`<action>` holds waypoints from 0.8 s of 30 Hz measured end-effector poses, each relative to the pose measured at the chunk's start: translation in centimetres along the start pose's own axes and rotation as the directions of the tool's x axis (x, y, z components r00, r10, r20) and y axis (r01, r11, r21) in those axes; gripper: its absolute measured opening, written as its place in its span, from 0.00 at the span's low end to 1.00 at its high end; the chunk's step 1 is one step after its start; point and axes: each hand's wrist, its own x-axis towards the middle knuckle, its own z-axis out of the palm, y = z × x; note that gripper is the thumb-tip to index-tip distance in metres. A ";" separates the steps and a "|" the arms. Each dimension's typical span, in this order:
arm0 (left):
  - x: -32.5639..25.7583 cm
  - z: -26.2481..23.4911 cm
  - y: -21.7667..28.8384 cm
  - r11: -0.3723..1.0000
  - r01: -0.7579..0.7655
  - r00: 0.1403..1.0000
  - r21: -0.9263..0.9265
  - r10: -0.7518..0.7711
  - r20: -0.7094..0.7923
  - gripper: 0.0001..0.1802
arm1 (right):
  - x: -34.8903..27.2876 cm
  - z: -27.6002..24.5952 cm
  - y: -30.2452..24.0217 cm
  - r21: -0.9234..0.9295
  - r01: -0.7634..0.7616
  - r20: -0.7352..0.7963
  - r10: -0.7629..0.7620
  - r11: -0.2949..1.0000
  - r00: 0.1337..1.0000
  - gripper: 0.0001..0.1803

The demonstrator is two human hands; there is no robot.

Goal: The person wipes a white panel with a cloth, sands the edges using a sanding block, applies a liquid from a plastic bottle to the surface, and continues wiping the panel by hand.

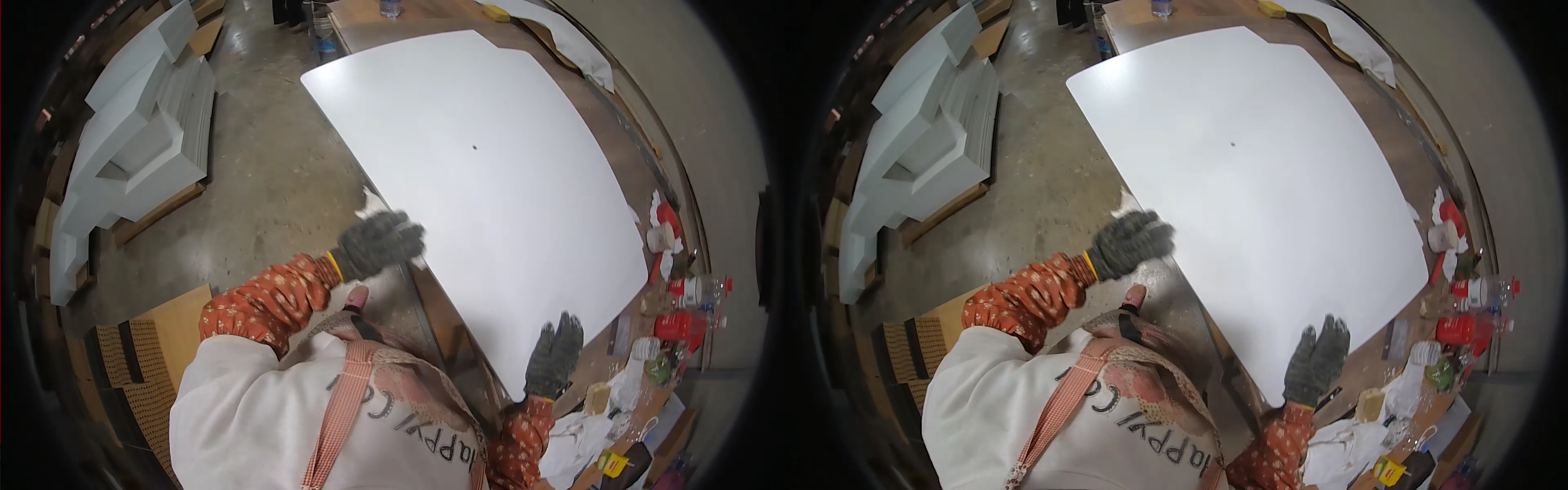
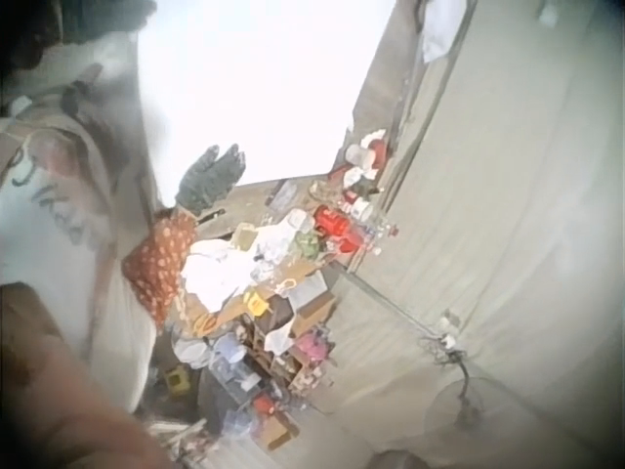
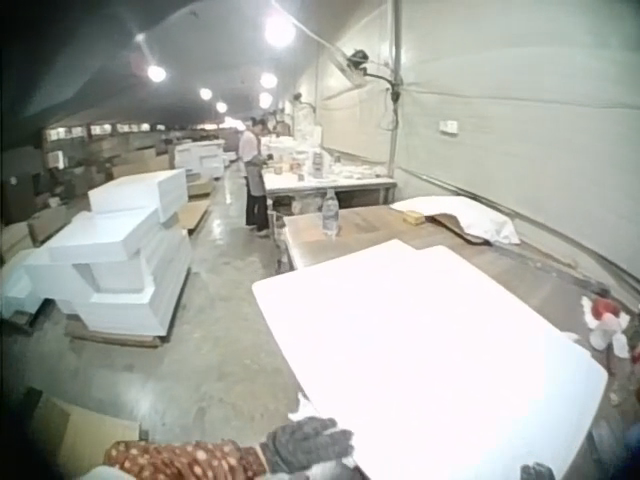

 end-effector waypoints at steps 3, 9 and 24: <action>-1.9 -0.5 -8.5 0.974 0.226 0.974 0.028 -0.227 0.016 0.23 | 0.3 -0.2 -0.1 -0.024 0.019 0.019 -0.018 1.000 1.000 0.20; -4.9 0.2 -24.3 0.816 0.565 0.824 0.121 -0.550 -0.139 0.24 | 0.9 -1.0 -0.9 -0.024 -0.093 0.082 0.094 0.995 0.992 0.19; 1.0 -1.1 -18.0 0.297 0.642 0.568 -0.707 -0.804 0.178 0.28 | 0.8 -1.1 -1.7 -0.044 -0.114 -0.031 0.112 0.993 0.993 0.15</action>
